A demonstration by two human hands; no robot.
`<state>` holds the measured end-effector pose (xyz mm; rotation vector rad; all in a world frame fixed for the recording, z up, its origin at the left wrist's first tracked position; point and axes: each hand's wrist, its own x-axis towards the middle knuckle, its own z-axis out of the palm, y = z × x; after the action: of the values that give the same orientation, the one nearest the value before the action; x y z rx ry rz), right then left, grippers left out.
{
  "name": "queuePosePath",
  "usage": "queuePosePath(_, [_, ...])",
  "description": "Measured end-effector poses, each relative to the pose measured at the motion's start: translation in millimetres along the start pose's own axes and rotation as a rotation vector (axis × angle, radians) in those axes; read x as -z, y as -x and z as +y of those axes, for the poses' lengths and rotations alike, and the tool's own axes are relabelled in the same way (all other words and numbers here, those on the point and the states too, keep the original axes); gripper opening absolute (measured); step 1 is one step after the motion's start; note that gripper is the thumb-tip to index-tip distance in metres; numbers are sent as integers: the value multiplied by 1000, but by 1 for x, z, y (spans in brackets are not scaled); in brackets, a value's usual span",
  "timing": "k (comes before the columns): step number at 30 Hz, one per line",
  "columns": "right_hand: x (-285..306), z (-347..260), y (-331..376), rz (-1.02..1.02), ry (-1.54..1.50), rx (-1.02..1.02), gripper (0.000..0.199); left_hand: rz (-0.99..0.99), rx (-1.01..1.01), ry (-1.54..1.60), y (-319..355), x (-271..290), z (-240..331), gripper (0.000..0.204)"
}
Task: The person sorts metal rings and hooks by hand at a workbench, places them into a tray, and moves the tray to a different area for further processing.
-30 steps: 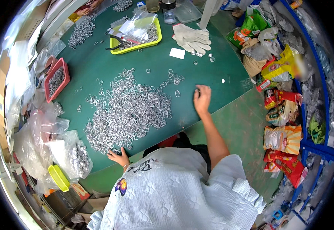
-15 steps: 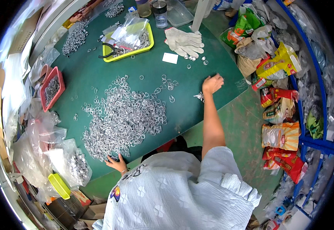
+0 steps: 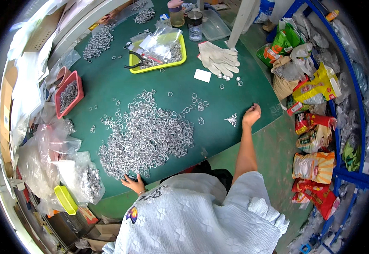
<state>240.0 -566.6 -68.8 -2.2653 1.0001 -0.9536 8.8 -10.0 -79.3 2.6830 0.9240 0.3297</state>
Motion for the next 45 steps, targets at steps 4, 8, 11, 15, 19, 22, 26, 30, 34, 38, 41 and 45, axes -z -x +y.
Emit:
queuePosePath(4, [-13,3,-5,40,-206,-184,20,22,-11,18,0,-2,1,81])
queuePosePath(8, [-31,-22,-5,-176,-638,-594,21,-22,26,27,0,-2,2,82])
queuePosePath(11, [-34,-61,-5,-422,-883,-803,24,-42,47,23,1,-1,-1,83])
queuePosePath(15, [-40,-90,2,-751,-1068,-888,24,-72,47,32,-5,4,8,84])
queuePosePath(19, [-50,-115,21,-914,-969,-753,22,-29,41,80,-2,3,4,84])
queuePosePath(22, [-51,-114,27,-863,-808,-619,23,-39,69,76,-1,5,4,83])
queuePosePath(26, [-56,-47,3,-701,-642,-269,25,-43,71,83,-3,8,10,83])
queuePosePath(30, [-37,-6,-20,-752,-582,-352,20,-46,46,65,-7,5,13,80])
queuePosePath(34, [-14,-9,-29,-745,-297,-250,15,-23,36,3,5,-1,-2,81])
queuePosePath(38, [-4,6,-38,-637,-331,-258,14,-24,21,14,2,-5,-2,82])
queuePosePath(41, [-2,14,-39,-590,-296,-170,16,-21,-2,11,-2,-8,-2,83])
queuePosePath(45, [3,0,-28,-393,-49,194,21,-21,-6,-15,-3,-9,-7,83])
